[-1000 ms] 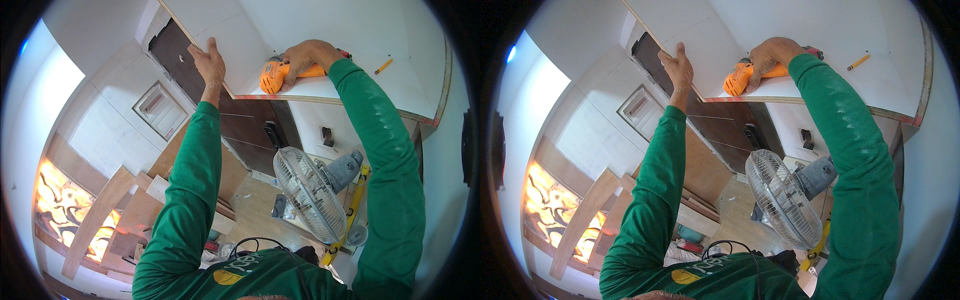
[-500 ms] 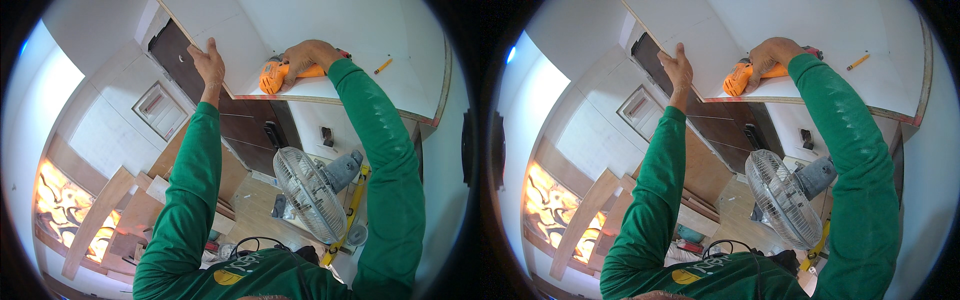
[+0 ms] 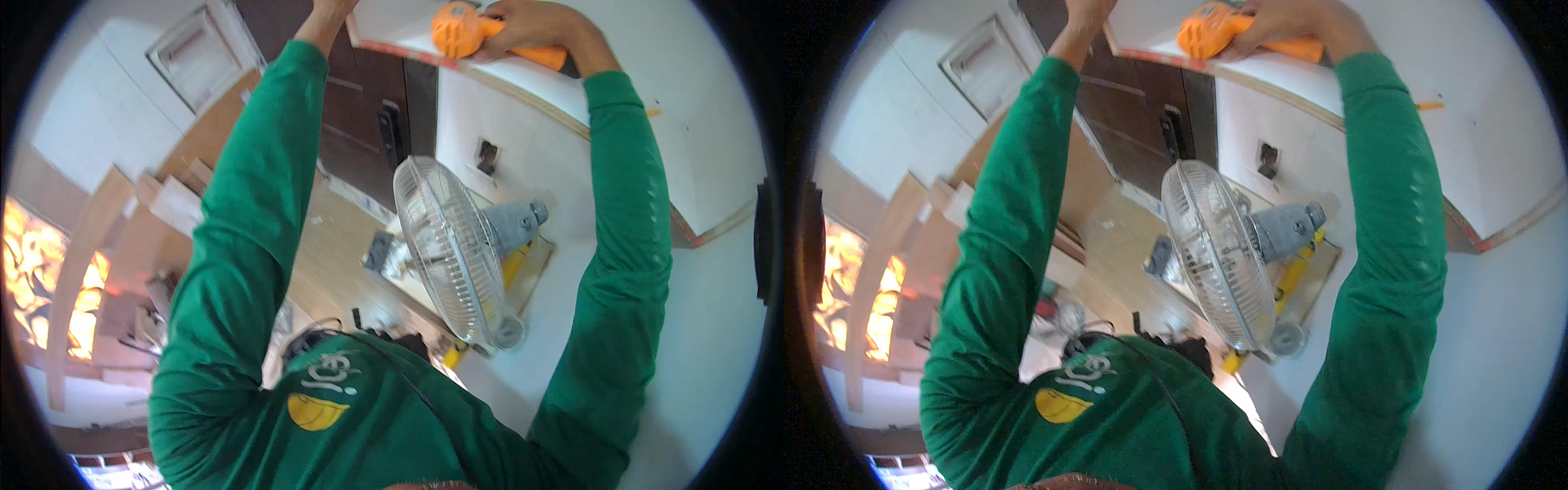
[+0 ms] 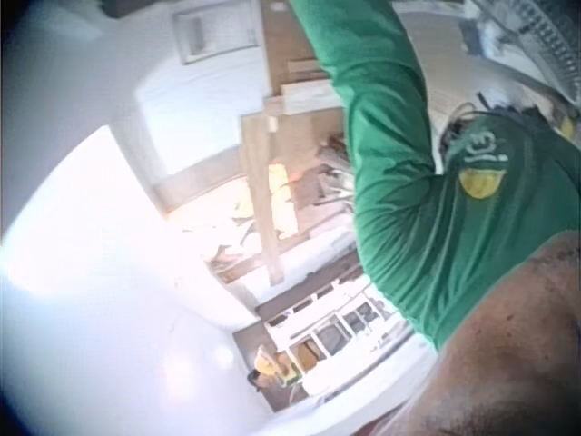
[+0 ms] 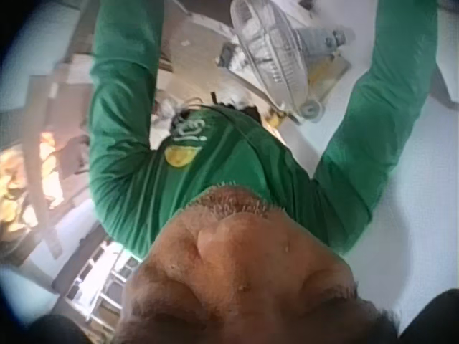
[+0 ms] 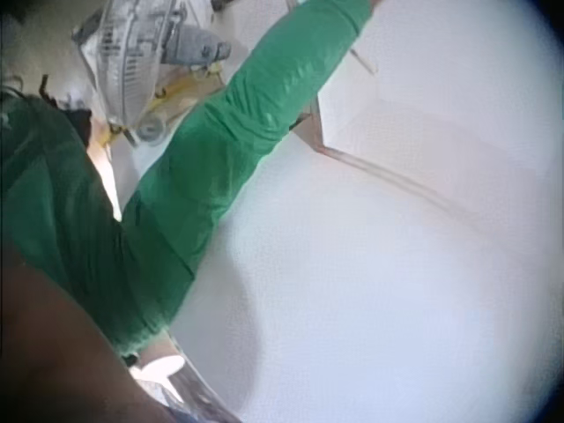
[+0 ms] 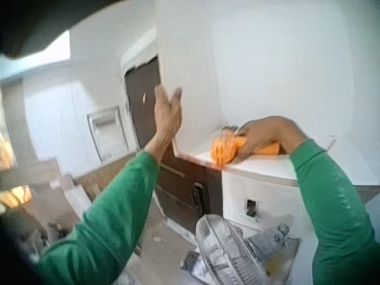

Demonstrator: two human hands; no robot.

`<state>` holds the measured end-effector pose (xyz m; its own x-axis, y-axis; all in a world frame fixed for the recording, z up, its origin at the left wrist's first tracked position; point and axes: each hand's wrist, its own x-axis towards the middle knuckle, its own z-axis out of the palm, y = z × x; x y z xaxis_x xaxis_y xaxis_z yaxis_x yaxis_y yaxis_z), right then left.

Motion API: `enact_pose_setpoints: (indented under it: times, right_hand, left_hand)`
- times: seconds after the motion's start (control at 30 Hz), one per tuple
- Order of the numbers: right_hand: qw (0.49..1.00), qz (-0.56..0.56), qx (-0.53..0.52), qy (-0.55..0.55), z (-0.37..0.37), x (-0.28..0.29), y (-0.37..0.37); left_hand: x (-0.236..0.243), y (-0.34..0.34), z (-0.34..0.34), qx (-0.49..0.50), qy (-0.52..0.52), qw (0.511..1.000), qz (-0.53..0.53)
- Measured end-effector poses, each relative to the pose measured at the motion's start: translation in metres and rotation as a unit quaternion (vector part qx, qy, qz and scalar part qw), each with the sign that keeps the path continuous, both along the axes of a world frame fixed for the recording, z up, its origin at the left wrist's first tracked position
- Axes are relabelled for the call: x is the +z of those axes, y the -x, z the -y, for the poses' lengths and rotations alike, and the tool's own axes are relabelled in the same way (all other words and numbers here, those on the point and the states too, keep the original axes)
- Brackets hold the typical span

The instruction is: The person measures and marks a white wall with a tape measure and pencil, then uses a cordless drill to create pilot holes. They briefly descend a ladder and retrieve a small wooden block from a bag of debris before returning to the work area.

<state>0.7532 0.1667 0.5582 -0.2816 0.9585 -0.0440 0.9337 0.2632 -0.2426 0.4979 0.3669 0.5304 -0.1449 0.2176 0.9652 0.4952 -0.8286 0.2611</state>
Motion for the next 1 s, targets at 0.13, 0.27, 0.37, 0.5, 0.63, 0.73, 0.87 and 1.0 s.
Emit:
enact_pose_setpoints:
  times: [0.13, 0.27, 0.37, 0.5, 0.63, 0.73, 0.87, 1.0]
  right_hand:
    - [0.997, 0.006, -0.058, -0.050, 0.017, -0.016, -0.027]
    - [0.992, 0.009, -0.016, -0.128, -0.016, -0.021, -0.019]
    - [0.993, 0.027, -0.087, -0.071, -0.017, -0.017, -0.019]
    - [0.992, -0.042, -0.110, -0.042, -0.011, -0.010, -0.018]
    - [0.992, -0.048, -0.109, -0.032, -0.006, -0.007, -0.016]
    - [0.991, -0.044, -0.116, -0.042, -0.006, -0.006, -0.020]
    - [0.994, -0.049, -0.100, -0.011, 0.000, -0.001, -0.017]
    - [0.993, -0.058, -0.100, -0.026, 0.001, -0.005, -0.014]
  left_hand:
    - [0.021, -0.023, 0.069, -0.138, 0.132, 0.981, -0.044]
    - [0.006, -0.007, 0.011, -0.020, -0.017, 0.999, 0.019]
    - [0.007, -0.014, 0.028, -0.130, 0.099, 0.985, 0.060]
    - [0.015, -0.013, 0.049, -0.102, 0.095, 0.990, 0.010]
    - [0.015, -0.016, 0.044, -0.070, 0.085, 0.994, 0.015]
    - [0.018, -0.020, 0.043, -0.066, 0.085, 0.994, 0.017]
    - [0.016, -0.020, 0.048, -0.076, 0.068, 0.995, 0.019]
    - [0.015, -0.017, 0.055, -0.104, 0.085, 0.991, 0.026]
